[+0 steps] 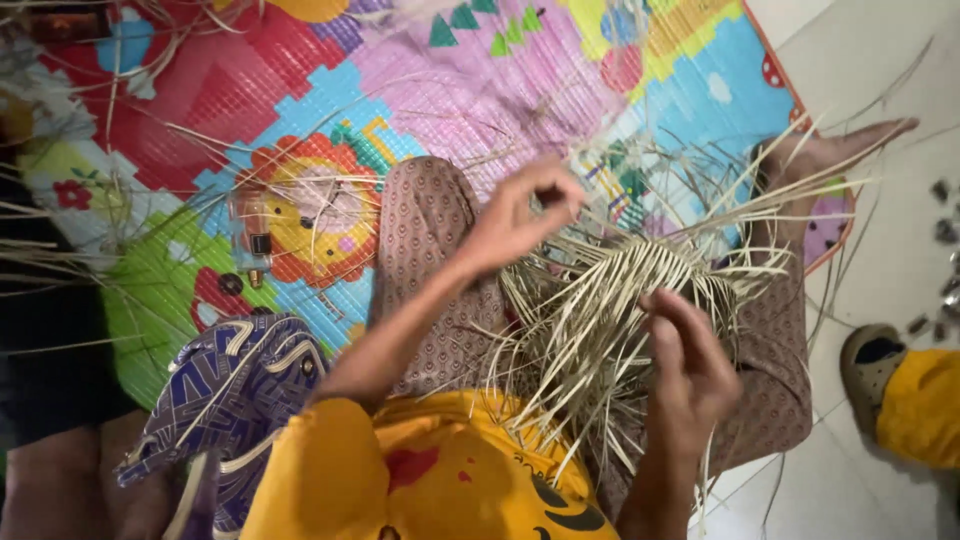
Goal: A person is weaving straw strands around a brown shoe upper while sitting on the floor.
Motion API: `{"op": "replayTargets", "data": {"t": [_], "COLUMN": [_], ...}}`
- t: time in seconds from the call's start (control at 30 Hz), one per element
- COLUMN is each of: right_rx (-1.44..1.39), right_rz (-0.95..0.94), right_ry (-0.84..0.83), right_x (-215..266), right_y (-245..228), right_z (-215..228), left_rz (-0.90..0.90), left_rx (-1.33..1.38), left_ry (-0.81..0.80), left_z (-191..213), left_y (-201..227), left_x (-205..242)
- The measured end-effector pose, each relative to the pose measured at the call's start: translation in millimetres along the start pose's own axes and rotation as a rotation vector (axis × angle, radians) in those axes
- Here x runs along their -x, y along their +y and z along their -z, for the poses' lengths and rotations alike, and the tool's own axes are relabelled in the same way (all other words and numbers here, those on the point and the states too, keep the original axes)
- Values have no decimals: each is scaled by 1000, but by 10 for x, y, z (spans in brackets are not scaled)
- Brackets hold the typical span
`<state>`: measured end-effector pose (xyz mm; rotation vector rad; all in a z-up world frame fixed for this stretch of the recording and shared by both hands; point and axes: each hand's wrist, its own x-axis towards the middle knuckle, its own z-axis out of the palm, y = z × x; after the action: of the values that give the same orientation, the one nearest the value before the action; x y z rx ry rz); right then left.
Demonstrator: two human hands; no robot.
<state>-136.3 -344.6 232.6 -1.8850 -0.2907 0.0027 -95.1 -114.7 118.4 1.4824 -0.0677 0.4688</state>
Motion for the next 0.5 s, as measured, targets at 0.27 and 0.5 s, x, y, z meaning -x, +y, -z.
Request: {"op": "replayTargets", "data": {"t": [0.27, 0.5], "right_rx": [-268, -385], "right_rz": [-10, -106], "right_ry": [-325, -395], "right_x": [-327, 112], "right_y": [-22, 224], "right_z": [-465, -285], "left_rz": [-29, 519], "left_rx": [-93, 679], "left_ry": [-174, 39], "left_z": [40, 485], "left_y": [54, 367], "left_x": [906, 501]}}
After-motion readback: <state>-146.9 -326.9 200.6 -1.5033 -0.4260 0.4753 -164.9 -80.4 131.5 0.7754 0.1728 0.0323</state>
